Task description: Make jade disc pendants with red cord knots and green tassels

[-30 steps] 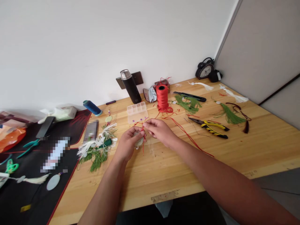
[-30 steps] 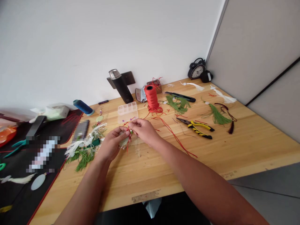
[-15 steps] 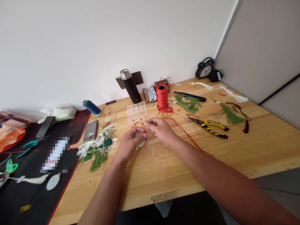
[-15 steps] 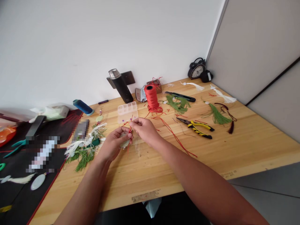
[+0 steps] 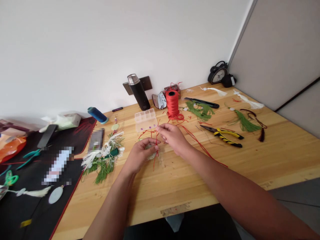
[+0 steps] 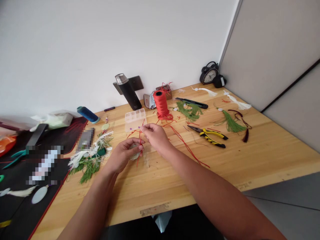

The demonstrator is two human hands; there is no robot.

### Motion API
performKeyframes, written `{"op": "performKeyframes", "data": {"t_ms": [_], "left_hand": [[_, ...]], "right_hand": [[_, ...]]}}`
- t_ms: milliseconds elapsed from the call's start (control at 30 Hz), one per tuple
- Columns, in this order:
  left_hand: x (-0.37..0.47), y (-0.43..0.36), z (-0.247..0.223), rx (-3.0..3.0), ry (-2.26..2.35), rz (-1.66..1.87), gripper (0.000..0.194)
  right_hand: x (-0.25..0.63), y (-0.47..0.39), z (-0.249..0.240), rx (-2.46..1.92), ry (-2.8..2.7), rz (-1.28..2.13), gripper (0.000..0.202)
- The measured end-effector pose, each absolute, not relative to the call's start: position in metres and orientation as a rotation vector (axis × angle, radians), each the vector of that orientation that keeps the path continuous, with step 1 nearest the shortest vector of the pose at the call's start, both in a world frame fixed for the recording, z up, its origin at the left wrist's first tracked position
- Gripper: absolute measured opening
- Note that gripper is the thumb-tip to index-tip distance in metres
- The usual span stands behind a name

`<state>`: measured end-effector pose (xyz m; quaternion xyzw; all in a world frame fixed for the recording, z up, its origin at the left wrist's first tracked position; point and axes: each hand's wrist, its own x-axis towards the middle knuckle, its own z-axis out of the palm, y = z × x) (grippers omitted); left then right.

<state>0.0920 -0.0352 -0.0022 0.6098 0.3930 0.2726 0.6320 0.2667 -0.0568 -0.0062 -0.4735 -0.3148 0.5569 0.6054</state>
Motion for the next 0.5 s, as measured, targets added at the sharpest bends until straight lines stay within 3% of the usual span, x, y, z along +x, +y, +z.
{"op": "performKeyframes", "data": {"t_ms": [267,500], "left_hand": [[0.0942,-0.0372,-0.0004,1.487,0.896,0.558,0.022],[0.0934,-0.0380,-0.0008,1.338,0.855,0.563,0.037]], "right_hand": [[0.2673,-0.0563,-0.0079,-1.098,-0.737,1.278,0.029],[0.2682,-0.0562,-0.0065,-1.087,-0.694,1.339,0.027]]}}
